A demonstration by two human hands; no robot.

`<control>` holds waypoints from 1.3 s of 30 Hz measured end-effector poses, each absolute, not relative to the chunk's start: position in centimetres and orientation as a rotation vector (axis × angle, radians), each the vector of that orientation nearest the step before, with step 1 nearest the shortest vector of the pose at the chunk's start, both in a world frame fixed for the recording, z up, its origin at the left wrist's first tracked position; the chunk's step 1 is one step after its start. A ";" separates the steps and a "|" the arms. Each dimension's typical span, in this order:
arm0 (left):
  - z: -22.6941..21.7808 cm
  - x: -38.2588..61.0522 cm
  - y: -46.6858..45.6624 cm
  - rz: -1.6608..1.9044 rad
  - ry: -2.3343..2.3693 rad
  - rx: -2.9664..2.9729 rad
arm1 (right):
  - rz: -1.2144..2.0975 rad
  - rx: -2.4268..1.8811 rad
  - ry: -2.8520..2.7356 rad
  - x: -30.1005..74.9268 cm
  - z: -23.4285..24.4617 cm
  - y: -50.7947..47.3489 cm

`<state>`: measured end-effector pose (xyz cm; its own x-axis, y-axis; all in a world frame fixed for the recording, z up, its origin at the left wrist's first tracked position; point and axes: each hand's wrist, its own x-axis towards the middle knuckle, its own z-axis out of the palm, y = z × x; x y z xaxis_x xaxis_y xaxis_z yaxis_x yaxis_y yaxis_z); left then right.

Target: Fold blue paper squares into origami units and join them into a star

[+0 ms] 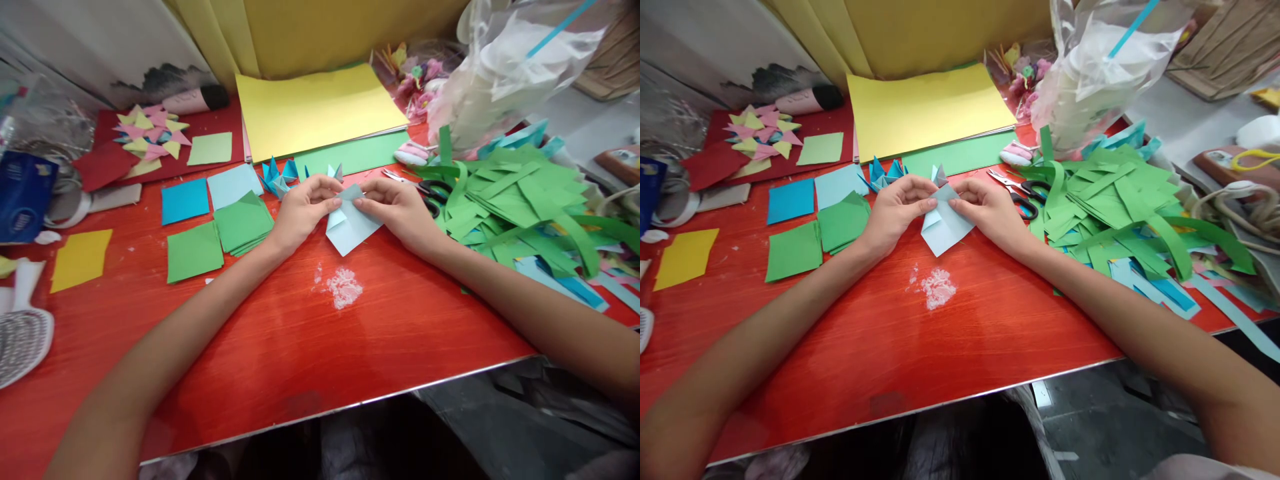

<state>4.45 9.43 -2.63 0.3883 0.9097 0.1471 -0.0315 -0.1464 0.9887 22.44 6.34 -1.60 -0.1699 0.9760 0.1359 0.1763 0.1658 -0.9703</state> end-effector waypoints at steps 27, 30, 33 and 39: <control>-2.3 4.2 9.6 0.937 0.822 1.339 | 0.676 -1.152 -1.693 22.5 -2.0 5.7; -2.2 4.0 9.7 0.899 0.793 1.362 | 0.600 -1.154 -1.669 22.6 -2.2 5.9; -1.9 4.0 9.8 0.837 0.822 1.363 | 0.523 -1.151 -1.681 22.7 -2.4 6.0; -1.8 4.0 9.8 0.800 0.839 1.295 | 0.357 -1.131 -1.790 22.5 -2.2 5.9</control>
